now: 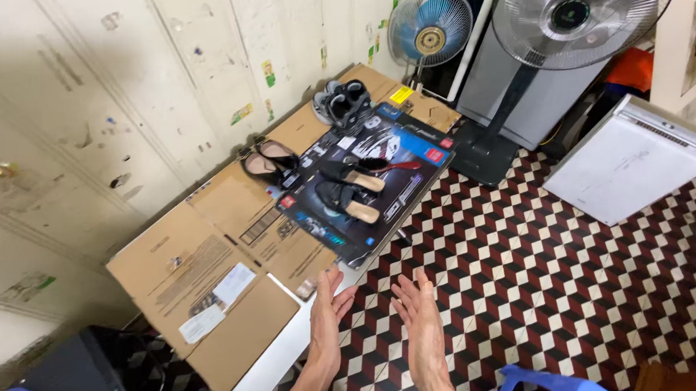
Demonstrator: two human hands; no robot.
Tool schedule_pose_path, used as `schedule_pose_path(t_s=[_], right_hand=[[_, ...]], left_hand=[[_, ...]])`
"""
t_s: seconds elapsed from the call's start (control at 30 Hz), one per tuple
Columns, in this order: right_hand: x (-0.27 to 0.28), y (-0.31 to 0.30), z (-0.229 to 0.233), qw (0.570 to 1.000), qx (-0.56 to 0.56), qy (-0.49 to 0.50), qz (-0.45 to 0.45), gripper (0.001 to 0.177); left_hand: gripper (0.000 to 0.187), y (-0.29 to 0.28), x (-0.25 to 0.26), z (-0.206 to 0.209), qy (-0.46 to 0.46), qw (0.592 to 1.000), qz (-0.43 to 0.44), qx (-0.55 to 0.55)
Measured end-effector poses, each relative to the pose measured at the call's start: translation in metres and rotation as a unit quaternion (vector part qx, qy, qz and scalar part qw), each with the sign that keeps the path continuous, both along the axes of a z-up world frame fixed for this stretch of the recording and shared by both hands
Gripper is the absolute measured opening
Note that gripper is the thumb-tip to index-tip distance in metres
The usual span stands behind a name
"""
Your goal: Organizing shoes by picking them up from a box, brushing them, and placing them into a shoe rack
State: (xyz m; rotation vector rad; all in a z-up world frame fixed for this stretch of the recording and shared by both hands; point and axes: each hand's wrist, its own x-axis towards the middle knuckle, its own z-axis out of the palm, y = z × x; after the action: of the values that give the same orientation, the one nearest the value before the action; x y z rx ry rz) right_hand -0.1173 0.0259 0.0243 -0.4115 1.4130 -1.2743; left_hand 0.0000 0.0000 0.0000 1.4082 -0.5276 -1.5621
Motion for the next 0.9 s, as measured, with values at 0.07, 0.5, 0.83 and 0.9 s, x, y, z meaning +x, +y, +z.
schedule_pose_path(t_s=[0.07,0.5,0.83,0.9], right_hand=[[-0.022,-0.01,0.002,1.0,-0.005,-0.002,-0.009,0.074],[-0.099,-0.094,-0.026,1.0,-0.009,-0.006,0.009,0.077],[-0.139,-0.227,-0.029,1.0,0.009,0.009,0.027,0.076],[-0.145,-0.256,-0.028,1.0,0.01,0.003,0.023,0.075]], left_hand=[[0.079,-0.008,-0.022,0.0,-0.004,1.0,-0.011,-0.005],[0.075,-0.095,-0.08,-0.036,-0.024,0.999,0.04,0.01],[0.076,-0.225,-0.121,-0.039,-0.004,0.998,0.063,0.006],[0.081,-0.254,-0.125,-0.041,0.006,0.998,0.065,-0.006]])
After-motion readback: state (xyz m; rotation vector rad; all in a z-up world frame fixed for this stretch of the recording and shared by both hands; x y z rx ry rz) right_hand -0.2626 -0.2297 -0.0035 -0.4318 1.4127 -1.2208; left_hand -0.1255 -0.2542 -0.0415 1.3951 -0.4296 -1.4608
